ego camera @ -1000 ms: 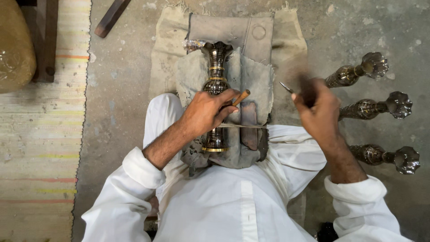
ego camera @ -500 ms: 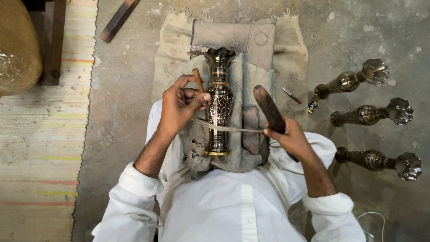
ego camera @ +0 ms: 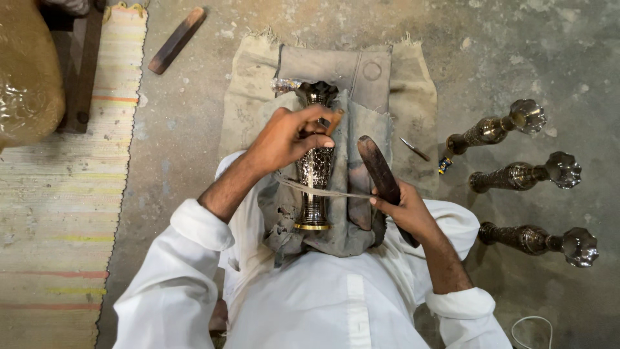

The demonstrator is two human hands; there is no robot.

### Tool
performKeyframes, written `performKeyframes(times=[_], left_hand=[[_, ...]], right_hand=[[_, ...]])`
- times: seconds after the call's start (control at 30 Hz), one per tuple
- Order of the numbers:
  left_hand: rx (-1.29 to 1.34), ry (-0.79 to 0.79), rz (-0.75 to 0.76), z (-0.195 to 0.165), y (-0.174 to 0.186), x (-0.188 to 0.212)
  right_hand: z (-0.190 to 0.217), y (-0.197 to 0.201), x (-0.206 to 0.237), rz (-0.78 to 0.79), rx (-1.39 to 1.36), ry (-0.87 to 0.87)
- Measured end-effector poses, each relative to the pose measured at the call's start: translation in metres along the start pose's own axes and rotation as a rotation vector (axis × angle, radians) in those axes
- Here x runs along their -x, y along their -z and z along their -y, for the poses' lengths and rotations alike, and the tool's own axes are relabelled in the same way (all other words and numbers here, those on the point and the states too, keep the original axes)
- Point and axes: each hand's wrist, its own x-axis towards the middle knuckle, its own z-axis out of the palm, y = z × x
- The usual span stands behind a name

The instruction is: The person sits on the floor holding a chisel against an ornate brass vase and strikes the chisel with a wooden mallet to engrave decorative patterns into the metal, repositioning the chisel repeatedly across the vase surface.

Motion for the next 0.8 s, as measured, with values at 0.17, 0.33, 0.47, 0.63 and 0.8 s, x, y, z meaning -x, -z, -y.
performKeyframes(times=[0.17, 0.33, 0.47, 0.63, 0.8], left_hand=[[-0.135, -0.082, 0.103, 0.001, 0.000, -0.011], [-0.156, -0.054, 0.104, 0.001, -0.006, -0.012], [-0.175, -0.029, 0.085, -0.001, -0.007, -0.012], [-0.194, -0.052, 0.085, 0.000, -0.007, -0.013], [-0.173, -0.078, 0.073, 0.003, -0.009, -0.013]], right_hand=[[0.027, 0.014, -0.010, -0.105, 0.218, 0.056], [0.062, 0.025, -0.022, -0.422, 0.404, 0.088], [0.089, 0.040, -0.032, -0.556, 0.554, 0.355], [0.108, 0.051, -0.039, -0.505, 0.921, 0.554], [0.122, 0.053, -0.036, -0.457, 0.811, 0.395]])
